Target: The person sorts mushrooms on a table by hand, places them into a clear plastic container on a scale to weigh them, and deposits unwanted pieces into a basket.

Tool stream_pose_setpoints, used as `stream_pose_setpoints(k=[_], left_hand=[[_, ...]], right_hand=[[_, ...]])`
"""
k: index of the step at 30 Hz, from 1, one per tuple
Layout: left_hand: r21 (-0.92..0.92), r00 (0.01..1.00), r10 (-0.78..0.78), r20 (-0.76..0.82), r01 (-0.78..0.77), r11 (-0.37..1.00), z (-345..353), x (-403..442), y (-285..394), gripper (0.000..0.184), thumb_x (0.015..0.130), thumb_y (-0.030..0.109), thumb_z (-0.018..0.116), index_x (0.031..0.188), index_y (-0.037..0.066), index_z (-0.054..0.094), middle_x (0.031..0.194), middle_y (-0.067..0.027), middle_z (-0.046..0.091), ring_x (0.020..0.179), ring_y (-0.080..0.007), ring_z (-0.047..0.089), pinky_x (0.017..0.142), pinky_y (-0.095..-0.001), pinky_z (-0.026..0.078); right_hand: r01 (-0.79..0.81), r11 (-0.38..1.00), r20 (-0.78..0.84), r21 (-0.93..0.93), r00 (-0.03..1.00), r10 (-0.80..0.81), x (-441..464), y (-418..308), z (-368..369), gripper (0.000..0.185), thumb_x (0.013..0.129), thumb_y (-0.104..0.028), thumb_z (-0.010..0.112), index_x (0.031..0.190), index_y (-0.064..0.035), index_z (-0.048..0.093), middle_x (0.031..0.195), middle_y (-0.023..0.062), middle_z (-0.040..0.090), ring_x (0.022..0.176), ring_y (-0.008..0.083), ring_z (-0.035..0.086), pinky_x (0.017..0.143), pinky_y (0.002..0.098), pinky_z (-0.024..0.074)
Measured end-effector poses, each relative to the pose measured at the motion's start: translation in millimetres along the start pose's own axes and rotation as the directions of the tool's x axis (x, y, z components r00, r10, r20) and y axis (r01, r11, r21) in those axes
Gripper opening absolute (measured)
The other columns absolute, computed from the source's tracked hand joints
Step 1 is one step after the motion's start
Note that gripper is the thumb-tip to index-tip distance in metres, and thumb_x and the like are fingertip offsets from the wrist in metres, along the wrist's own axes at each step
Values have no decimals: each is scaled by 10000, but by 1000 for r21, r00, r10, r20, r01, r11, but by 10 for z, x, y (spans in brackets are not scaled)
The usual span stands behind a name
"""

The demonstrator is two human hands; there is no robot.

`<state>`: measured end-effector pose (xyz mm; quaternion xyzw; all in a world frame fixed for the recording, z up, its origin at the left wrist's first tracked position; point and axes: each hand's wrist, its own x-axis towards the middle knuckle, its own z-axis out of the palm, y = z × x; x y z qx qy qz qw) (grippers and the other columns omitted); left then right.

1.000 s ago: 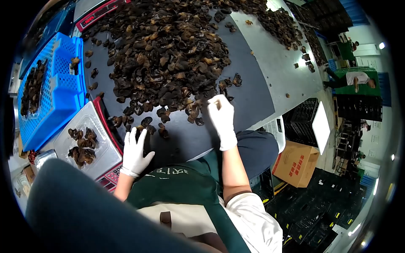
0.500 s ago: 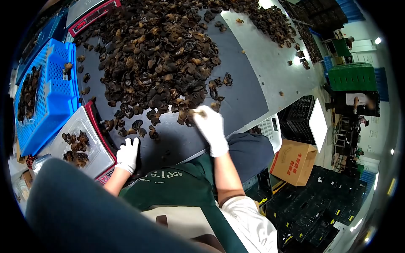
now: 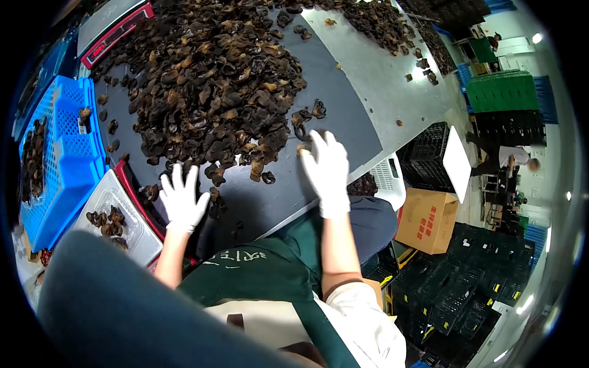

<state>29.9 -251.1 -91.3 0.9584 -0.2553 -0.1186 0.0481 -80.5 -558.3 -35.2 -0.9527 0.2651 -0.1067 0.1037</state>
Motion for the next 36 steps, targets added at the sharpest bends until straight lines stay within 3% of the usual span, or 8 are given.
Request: stream_pose_setpoints(k=[7,11,16,21,25,29,32,36], left_hand=[[-214,882,422,-209,-462,861,239,-425,143,416,731,116,670,1144,142,632,1326,-112,517,1239,-375,443,1020,-555,327],[-303,914,181,-363,-300,905,97,-316,-26,424,748,95,633,1170,126,610,1337,-176,487,1233,-419,433,1028,-572,318],[91,944,-313,105,304,948,9,20,-144,802,844,280,599,1549,191,225,1570,-260,174,1360,-590,233,1059,-707,253],[-230,986,86,-141,-118,966,298,-100,-20,635,699,50,615,1326,94,536,1379,-249,418,1238,-482,404,1029,-513,388],[-498,940,254,-228,-337,799,167,-429,100,632,677,-23,559,1303,51,539,1383,-245,437,1271,-442,409,1084,-491,354],[-447,980,28,-198,-115,887,-26,-853,35,772,718,134,705,1435,77,427,1497,-280,299,1361,-478,300,1135,-534,260],[-348,995,-94,-41,73,935,68,-1017,-2,1076,670,244,791,1552,109,189,1539,-352,127,1374,-593,169,1133,-614,197],[-156,973,-191,131,210,965,2,-667,28,1139,675,258,782,1565,107,88,1538,-352,120,1360,-607,190,1099,-638,265]], right_hand=[[294,917,203,267,914,-352,-685,-767,715,582,789,-296,701,1343,-189,557,1442,244,409,1316,494,354,1058,571,316],[287,829,255,481,858,-445,-838,-754,397,305,782,-209,705,1084,-169,717,1324,160,570,1269,415,451,1073,542,317],[201,854,-86,480,979,-182,-458,-332,692,248,826,-119,649,1068,-89,695,1153,162,664,1110,359,585,1007,448,430],[339,894,60,293,927,-371,-680,-616,958,471,810,-182,664,1269,-104,592,1340,169,556,1215,438,491,1046,540,368],[316,770,164,554,866,-473,-938,-774,742,511,767,-174,720,1263,-138,600,1333,151,558,1243,443,469,1061,512,360],[213,854,157,474,934,-321,-921,-480,404,737,686,-252,801,1341,-62,519,1357,214,499,1244,422,462,1056,470,381],[-13,965,486,262,866,-120,-997,-356,279,1073,644,-276,846,1524,-82,264,1482,224,330,1274,413,404,1056,443,401],[-48,970,519,240,850,-87,-1027,-498,318,1022,665,-316,835,1506,-82,305,1418,203,394,1210,394,450,1000,421,450]])
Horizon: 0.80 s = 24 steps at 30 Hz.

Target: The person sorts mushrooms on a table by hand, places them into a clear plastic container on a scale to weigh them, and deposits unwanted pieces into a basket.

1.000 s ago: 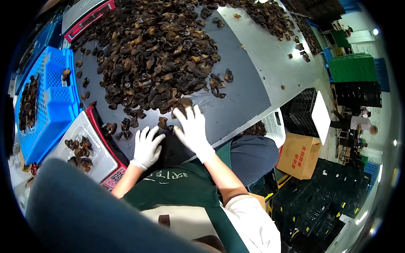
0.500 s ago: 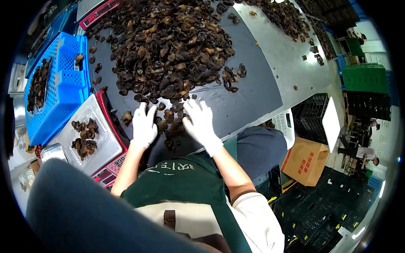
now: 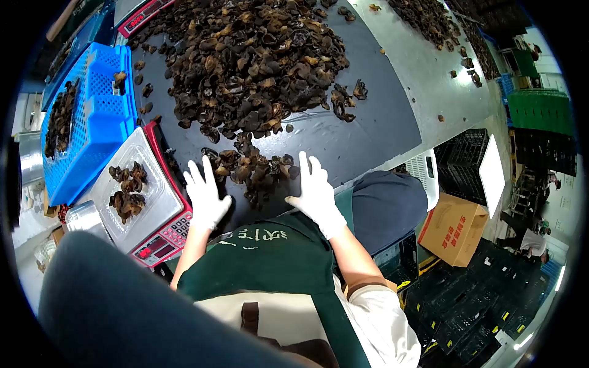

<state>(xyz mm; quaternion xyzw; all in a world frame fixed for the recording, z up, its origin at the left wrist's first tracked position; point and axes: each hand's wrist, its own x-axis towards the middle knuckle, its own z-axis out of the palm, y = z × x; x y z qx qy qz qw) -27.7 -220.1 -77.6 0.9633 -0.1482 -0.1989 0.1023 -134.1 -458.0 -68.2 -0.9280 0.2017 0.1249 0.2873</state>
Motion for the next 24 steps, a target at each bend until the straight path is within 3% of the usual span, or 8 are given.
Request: stream_pose_setpoints(k=[3,5,7,13,19,22,23,24], left_hand=[[121,999,0,52,-6,993,-183,266,54,1152,670,212,782,1568,127,65,1555,-299,162,1373,-565,237,1092,-621,297],[79,997,13,78,-19,997,-217,372,-15,1148,667,182,783,1566,122,70,1533,-310,218,1372,-545,264,1101,-580,315],[48,995,57,76,-60,997,-277,380,-62,1136,661,164,780,1560,95,88,1502,-339,252,1365,-537,279,1118,-541,315],[6,993,95,77,-96,995,-176,216,-231,1112,654,100,757,1547,40,95,1480,-383,250,1312,-510,362,1132,-500,311],[10,992,46,120,-48,999,52,318,-205,963,706,-29,624,1544,75,161,1448,-327,321,1163,-492,480,1023,-489,430],[-270,965,247,-90,-262,926,325,355,-310,925,687,-106,573,1530,87,244,1363,-303,373,1201,-493,448,1015,-462,430],[-265,918,346,-193,-388,883,415,357,-324,929,698,-117,546,1544,109,233,1351,-241,410,1085,-405,526,960,-398,468],[-452,926,366,-98,-369,812,299,334,-263,896,698,-115,513,1533,83,254,1315,-244,439,1105,-406,520,981,-408,450]], right_hand=[[225,972,-169,-62,958,-232,225,-89,84,851,703,-308,806,1429,-67,433,1301,165,505,1133,357,505,935,415,475],[397,913,-357,-98,842,-405,501,-205,120,480,783,-228,711,1218,-63,596,1037,121,644,918,325,591,802,403,494],[401,916,-212,-22,893,-396,737,-369,173,388,788,-236,679,1140,-79,637,908,102,662,868,306,606,768,419,483],[455,887,-347,72,846,-406,953,-399,353,230,803,-189,626,1013,-132,699,891,85,685,824,280,653,749,398,530],[44,991,-405,123,914,9,278,193,-811,224,811,-193,644,1005,-108,717,958,106,705,897,282,677,799,356,535],[-155,988,-630,-13,768,112,-105,1131,-1153,201,841,-156,660,999,-38,696,928,135,712,855,261,695,779,325,525],[-450,883,-527,-130,786,323,-243,1033,-1405,260,820,-186,691,1047,-60,682,973,125,710,880,301,686,796,348,526],[-476,842,-586,-255,768,257,-362,1126,-1421,287,802,-191,701,1062,-71,680,1007,118,702,915,307,675,804,361,525]])
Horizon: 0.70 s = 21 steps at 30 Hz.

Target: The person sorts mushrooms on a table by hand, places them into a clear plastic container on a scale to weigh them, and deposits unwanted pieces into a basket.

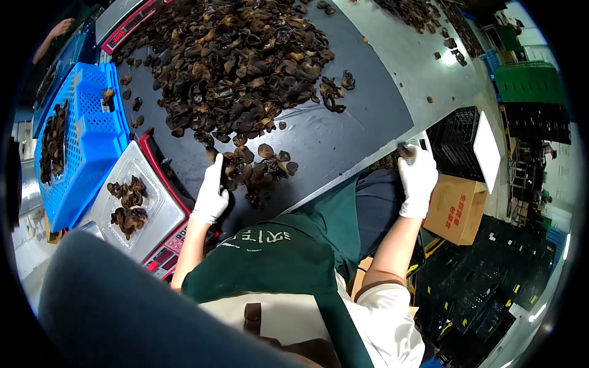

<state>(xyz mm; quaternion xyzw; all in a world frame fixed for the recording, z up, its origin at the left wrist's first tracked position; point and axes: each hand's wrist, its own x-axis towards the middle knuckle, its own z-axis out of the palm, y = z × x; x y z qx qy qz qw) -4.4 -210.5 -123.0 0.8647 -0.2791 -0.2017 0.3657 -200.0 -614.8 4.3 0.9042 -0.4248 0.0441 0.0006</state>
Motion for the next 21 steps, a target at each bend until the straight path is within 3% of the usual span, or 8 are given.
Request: stream_pose_setpoints(k=[1,3,5,7,10,13,18,21], left_hand=[[-197,995,-11,97,30,980,-66,14,118,867,697,-114,480,1522,58,275,1280,-248,468,1125,-406,513,1002,-418,433],[-347,994,-45,99,77,935,-87,12,168,856,684,-116,445,1512,48,300,1224,-232,502,1103,-377,527,992,-401,438],[-171,989,-141,43,146,974,-285,59,269,829,692,-114,446,1498,44,333,1197,-236,513,1099,-392,527,982,-401,444],[106,977,96,-193,-76,991,-349,148,106,770,715,-122,451,1468,20,371,1210,-262,521,1087,-426,528,958,-432,449],[296,992,-72,-108,101,950,-508,300,204,818,713,-100,500,1494,79,335,1433,-272,391,1251,-468,432,1087,-465,376],[549,994,-105,42,65,834,-470,444,282,877,678,26,652,1486,63,313,1436,-231,392,1188,-428,468,956,-449,473],[493,949,-131,286,-29,870,-271,326,236,1152,517,168,812,1520,106,249,1497,-215,332,1259,-446,419,1050,-455,442],[277,979,-41,198,-15,961,-236,132,155,1010,593,130,779,1484,58,307,1364,-201,437,1182,-417,472,980,-441,469]], right_hand=[[33,991,-80,-129,996,-44,-46,22,-52,317,783,-197,712,1077,-82,678,1041,111,693,950,313,663,813,375,523],[186,978,-123,91,977,-174,-140,-219,-112,349,752,-171,704,1091,-92,677,1090,110,673,987,305,645,842,382,518],[240,910,-4,337,967,-254,-295,-655,-20,407,717,-176,698,1116,-99,665,1047,107,660,980,306,617,902,391,494],[262,865,240,428,890,-389,-444,-1007,208,626,694,-250,726,1285,-121,569,1222,134,582,1110,338,553,962,411,467],[353,856,381,379,783,-492,-682,-1552,561,1093,586,-340,860,1493,-60,318,1466,277,365,1312,457,383,1100,469,355],[397,875,492,276,724,-483,-980,-1997,731,1308,518,-422,904,1538,-62,168,1534,300,211,1365,559,243,1068,666,278],[536,705,175,465,724,-667,-1123,-2190,1123,1285,494,-435,899,1527,-69,228,1527,289,221,1374,551,218,1103,653,216],[597,565,-75,569,722,-688,-968,-2364,1286,1152,527,-378,847,1500,-79,310,1500,286,279,1374,507,251,1122,620,219]])
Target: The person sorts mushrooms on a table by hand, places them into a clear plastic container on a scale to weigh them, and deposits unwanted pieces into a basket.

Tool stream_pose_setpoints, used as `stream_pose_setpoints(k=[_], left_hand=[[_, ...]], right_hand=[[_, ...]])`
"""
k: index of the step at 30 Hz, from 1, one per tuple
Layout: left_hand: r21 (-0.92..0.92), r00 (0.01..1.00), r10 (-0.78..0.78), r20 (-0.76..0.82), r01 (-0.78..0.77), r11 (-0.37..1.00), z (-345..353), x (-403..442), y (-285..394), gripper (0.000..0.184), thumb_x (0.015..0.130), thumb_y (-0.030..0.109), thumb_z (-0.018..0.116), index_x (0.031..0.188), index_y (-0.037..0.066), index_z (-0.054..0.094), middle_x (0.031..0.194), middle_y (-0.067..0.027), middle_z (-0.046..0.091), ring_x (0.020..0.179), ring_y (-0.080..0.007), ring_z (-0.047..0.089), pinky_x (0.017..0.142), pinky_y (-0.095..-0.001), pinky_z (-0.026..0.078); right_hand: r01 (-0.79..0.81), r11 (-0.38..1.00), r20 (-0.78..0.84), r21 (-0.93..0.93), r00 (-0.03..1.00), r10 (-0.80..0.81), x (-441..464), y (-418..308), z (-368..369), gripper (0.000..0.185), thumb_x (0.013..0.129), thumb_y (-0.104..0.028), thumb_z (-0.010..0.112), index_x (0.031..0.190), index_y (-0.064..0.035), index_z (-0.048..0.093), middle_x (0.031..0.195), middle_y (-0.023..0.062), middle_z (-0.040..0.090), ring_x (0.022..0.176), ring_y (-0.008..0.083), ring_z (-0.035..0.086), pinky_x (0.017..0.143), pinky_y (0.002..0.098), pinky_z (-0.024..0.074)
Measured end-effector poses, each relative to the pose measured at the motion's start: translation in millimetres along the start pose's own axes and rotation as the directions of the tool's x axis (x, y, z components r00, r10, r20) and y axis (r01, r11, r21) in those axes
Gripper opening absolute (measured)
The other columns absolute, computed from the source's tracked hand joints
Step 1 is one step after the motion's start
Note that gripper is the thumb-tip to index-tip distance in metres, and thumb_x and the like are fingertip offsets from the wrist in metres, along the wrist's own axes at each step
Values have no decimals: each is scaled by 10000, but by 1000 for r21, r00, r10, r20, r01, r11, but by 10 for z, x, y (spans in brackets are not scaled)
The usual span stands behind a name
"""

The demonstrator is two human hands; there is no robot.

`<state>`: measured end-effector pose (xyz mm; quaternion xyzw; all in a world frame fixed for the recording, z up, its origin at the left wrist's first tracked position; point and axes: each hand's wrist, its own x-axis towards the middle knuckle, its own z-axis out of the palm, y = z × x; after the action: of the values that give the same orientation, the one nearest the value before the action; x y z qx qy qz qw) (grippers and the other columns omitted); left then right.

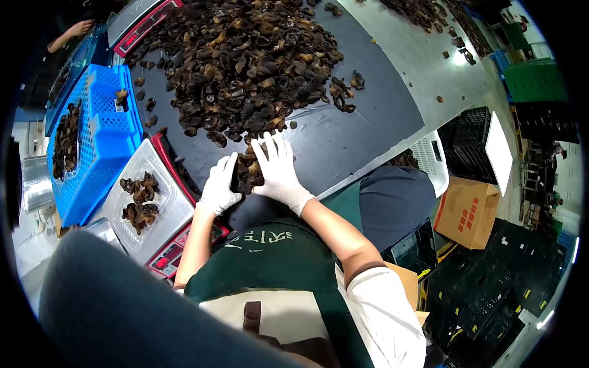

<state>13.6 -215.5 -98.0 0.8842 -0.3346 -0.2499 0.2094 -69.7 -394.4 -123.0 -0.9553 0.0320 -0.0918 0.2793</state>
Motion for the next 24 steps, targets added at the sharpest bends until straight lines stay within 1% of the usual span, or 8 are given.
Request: stream_pose_setpoints(k=[3,6,12,14,16,17,20,24], left_hand=[[-245,965,83,-247,-145,959,260,-76,-150,836,680,39,707,1436,22,349,1236,-227,499,1098,-414,538,959,-418,467],[-332,937,-19,-349,-105,937,399,-76,-145,694,729,3,647,1376,42,400,1179,-221,506,1080,-415,563,934,-409,484],[-364,926,-82,-369,-62,929,456,-89,-130,559,724,-10,617,1263,43,476,1112,-212,532,1023,-413,593,898,-401,505],[-351,896,-56,-441,-114,929,451,-80,-83,479,739,-14,618,1200,37,500,1052,-182,555,938,-334,630,829,-364,521],[-594,944,-106,-312,-106,797,358,-86,24,419,767,-9,624,1164,36,501,989,-136,566,861,-226,621,766,-315,507],[-598,925,-93,-368,-159,785,338,-99,50,376,783,-13,628,1132,35,499,934,-95,559,802,-157,585,725,-280,483],[-450,838,-38,-545,-255,856,-25,-309,200,465,766,-36,635,1199,25,477,946,-124,530,842,-220,582,786,-324,488],[-243,803,-61,-593,-106,964,-800,-834,226,478,762,-12,652,1214,26,498,981,-141,537,888,-260,581,820,-360,482]], right_hand=[[170,985,58,-13,984,-169,218,3,97,1034,612,-449,791,1471,-70,357,1494,245,322,1353,468,305,1114,550,265],[289,957,106,30,951,-291,359,4,101,873,624,-369,785,1392,-112,460,1410,175,431,1288,406,406,1045,508,356],[208,967,175,149,957,-233,336,95,57,555,640,-131,757,1173,-172,611,1117,74,573,1004,299,565,846,398,492],[189,972,141,140,968,-208,313,39,19,459,650,-64,729,1087,-180,647,1013,44,603,951,279,597,812,376,515],[119,896,128,428,973,-190,338,-31,-32,424,649,-57,722,1053,-173,664,971,53,617,941,284,611,837,389,519],[112,875,117,471,975,-188,348,-72,-62,381,658,-54,721,1022,-153,675,966,55,637,922,275,621,857,388,519],[78,759,107,646,976,-191,517,-352,-303,382,662,-61,731,1032,-137,675,1018,53,647,929,271,617,865,377,516],[251,727,113,640,904,-412,936,-956,-408,382,689,-109,739,1062,-142,669,1030,61,632,931,266,635,844,364,531]])
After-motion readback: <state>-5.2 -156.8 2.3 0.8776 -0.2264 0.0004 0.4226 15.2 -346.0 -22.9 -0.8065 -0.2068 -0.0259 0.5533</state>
